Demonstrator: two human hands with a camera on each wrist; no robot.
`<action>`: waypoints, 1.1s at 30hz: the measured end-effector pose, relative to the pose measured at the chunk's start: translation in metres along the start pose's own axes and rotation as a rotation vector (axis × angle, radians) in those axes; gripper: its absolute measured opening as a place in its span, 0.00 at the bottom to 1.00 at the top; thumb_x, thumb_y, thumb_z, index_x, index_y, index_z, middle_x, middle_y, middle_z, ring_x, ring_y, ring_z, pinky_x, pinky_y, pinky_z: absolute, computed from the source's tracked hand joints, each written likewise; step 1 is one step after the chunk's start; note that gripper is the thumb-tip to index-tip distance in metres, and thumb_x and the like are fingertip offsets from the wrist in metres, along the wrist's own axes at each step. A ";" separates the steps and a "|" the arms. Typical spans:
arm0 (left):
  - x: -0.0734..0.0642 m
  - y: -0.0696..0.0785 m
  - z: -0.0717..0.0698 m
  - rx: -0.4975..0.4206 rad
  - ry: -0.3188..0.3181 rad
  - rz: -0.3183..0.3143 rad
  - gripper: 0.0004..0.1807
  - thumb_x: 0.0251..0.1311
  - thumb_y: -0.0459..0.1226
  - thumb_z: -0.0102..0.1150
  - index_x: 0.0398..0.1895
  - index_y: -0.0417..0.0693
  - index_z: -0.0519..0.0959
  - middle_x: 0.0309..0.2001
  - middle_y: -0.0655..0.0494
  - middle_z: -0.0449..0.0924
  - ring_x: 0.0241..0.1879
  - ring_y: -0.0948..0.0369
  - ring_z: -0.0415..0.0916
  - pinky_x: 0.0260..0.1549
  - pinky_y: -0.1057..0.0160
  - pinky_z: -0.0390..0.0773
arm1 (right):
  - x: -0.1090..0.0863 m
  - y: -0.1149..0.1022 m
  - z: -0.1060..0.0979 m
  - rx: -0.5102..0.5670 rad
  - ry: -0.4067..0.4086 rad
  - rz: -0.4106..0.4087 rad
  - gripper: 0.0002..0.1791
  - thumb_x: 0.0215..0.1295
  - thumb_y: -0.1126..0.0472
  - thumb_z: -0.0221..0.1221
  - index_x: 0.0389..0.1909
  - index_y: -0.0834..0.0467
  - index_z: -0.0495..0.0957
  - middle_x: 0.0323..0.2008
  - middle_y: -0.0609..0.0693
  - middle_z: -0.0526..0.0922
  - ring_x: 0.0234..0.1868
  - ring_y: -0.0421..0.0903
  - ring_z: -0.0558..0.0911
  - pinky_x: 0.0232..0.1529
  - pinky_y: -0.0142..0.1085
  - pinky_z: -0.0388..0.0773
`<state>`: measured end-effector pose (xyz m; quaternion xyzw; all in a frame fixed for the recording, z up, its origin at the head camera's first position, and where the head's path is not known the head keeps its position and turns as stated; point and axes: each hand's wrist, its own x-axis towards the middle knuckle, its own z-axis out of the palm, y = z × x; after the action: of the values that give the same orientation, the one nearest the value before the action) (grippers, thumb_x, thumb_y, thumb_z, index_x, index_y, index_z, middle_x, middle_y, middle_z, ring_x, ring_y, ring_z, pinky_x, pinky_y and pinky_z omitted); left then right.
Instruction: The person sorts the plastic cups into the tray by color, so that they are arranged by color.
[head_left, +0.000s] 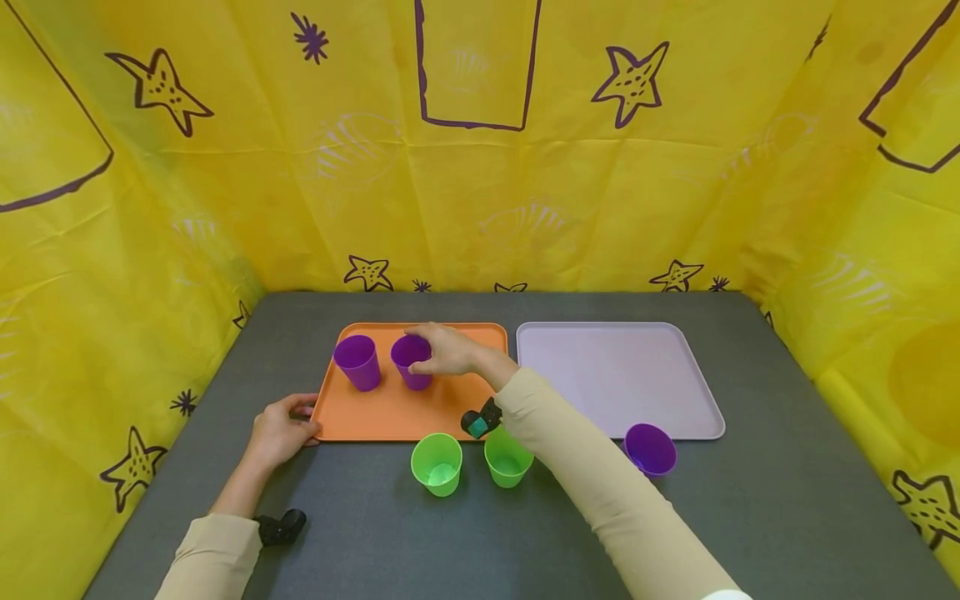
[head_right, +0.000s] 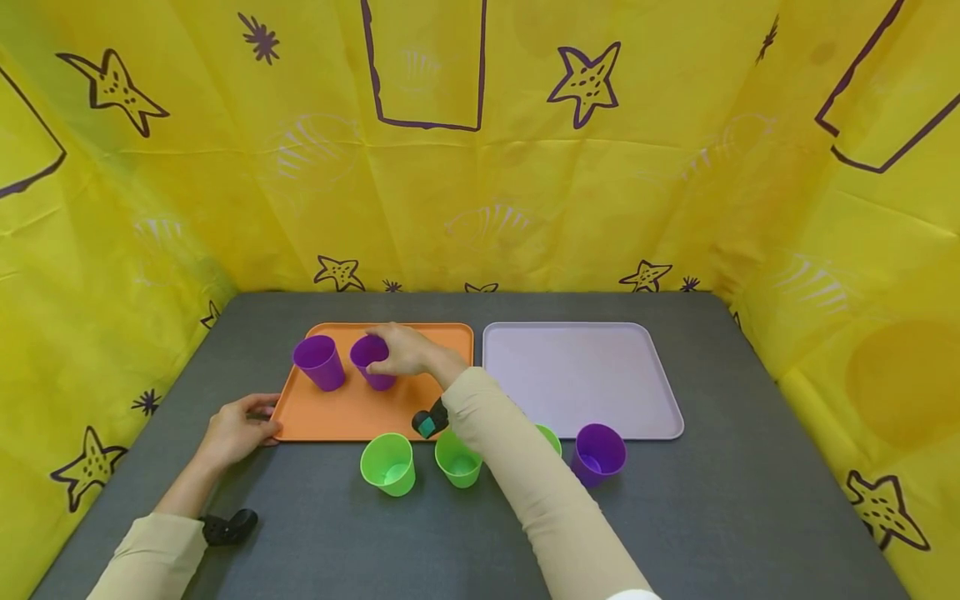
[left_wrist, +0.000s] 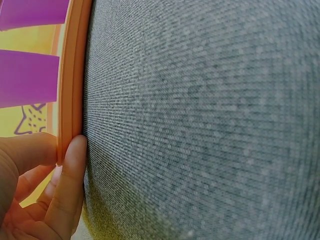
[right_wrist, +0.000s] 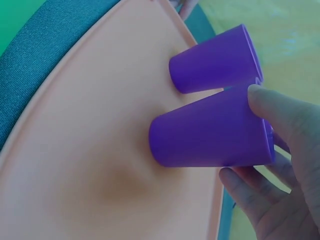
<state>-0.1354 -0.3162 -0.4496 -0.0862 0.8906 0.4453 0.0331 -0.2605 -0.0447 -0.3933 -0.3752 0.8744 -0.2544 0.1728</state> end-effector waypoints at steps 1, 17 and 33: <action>0.000 0.000 0.000 0.002 -0.001 0.000 0.27 0.50 0.25 0.58 0.56 0.28 0.68 0.44 0.31 0.74 0.31 0.57 0.81 0.24 0.64 0.83 | 0.000 0.000 0.000 -0.004 0.000 -0.003 0.37 0.60 0.54 0.59 0.67 0.62 0.57 0.62 0.54 0.66 0.59 0.48 0.69 0.57 0.31 0.71; 0.000 0.001 0.000 0.009 0.000 -0.002 0.27 0.50 0.25 0.58 0.56 0.28 0.68 0.43 0.32 0.74 0.30 0.59 0.81 0.24 0.64 0.83 | -0.013 -0.002 -0.016 0.012 0.010 -0.034 0.36 0.62 0.52 0.56 0.69 0.56 0.55 0.65 0.55 0.62 0.61 0.50 0.67 0.59 0.39 0.69; 0.000 0.002 0.000 0.014 0.002 0.010 0.27 0.50 0.25 0.57 0.56 0.27 0.68 0.43 0.32 0.74 0.31 0.58 0.81 0.24 0.64 0.83 | -0.040 -0.015 -0.045 -0.034 0.044 -0.175 0.33 0.62 0.54 0.58 0.66 0.57 0.60 0.62 0.50 0.67 0.61 0.49 0.70 0.56 0.37 0.73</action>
<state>-0.1361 -0.3146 -0.4478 -0.0821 0.8940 0.4393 0.0308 -0.2479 -0.0097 -0.3440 -0.4473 0.8462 -0.2618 0.1241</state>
